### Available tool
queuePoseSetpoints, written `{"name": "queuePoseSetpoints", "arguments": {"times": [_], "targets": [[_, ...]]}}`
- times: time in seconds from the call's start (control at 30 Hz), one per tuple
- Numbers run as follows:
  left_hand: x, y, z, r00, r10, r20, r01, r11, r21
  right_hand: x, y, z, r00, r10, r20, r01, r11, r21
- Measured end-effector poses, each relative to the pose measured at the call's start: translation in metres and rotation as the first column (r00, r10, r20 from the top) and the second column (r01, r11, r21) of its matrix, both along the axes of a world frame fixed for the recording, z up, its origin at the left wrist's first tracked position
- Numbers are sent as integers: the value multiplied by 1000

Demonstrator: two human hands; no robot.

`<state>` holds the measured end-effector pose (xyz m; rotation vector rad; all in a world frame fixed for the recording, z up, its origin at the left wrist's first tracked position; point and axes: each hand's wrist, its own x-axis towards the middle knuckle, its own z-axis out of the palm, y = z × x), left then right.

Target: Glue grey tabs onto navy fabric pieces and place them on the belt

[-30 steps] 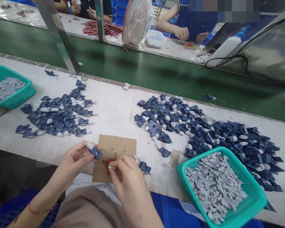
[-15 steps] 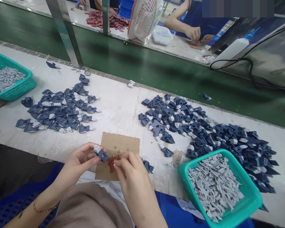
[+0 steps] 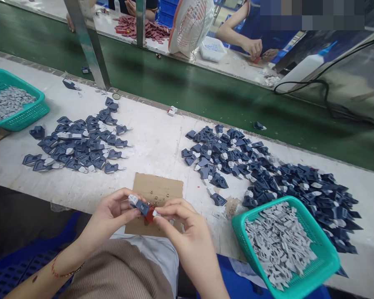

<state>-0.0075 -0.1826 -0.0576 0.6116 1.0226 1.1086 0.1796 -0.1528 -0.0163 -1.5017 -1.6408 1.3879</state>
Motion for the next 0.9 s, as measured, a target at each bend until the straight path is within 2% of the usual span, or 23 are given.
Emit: {"name": "queuePoseSetpoints", "arguments": {"times": [0.1,0.17,0.37,0.67,0.9], "targets": [[6,-1,2,1000,-3,-4,3,1000,-25,3,3,2,957,-208,-200,164,963,-215],[11,-2,3,1000,-3,16,3,1000,-29,3,4,3,931,-264,-251,186,937,-296],[22,-1,5,998,16,68,-15,1000,-13,-1,1,7,928,-216,-304,130,952,-277],[24,-5,8,996,36,84,-36,999,-6,-3,-6,10,940,-158,-303,97,974,-206],[27,-6,3,994,26,107,-29,999,32,-3,-5,15,909,-220,-354,90,933,-349]]}}
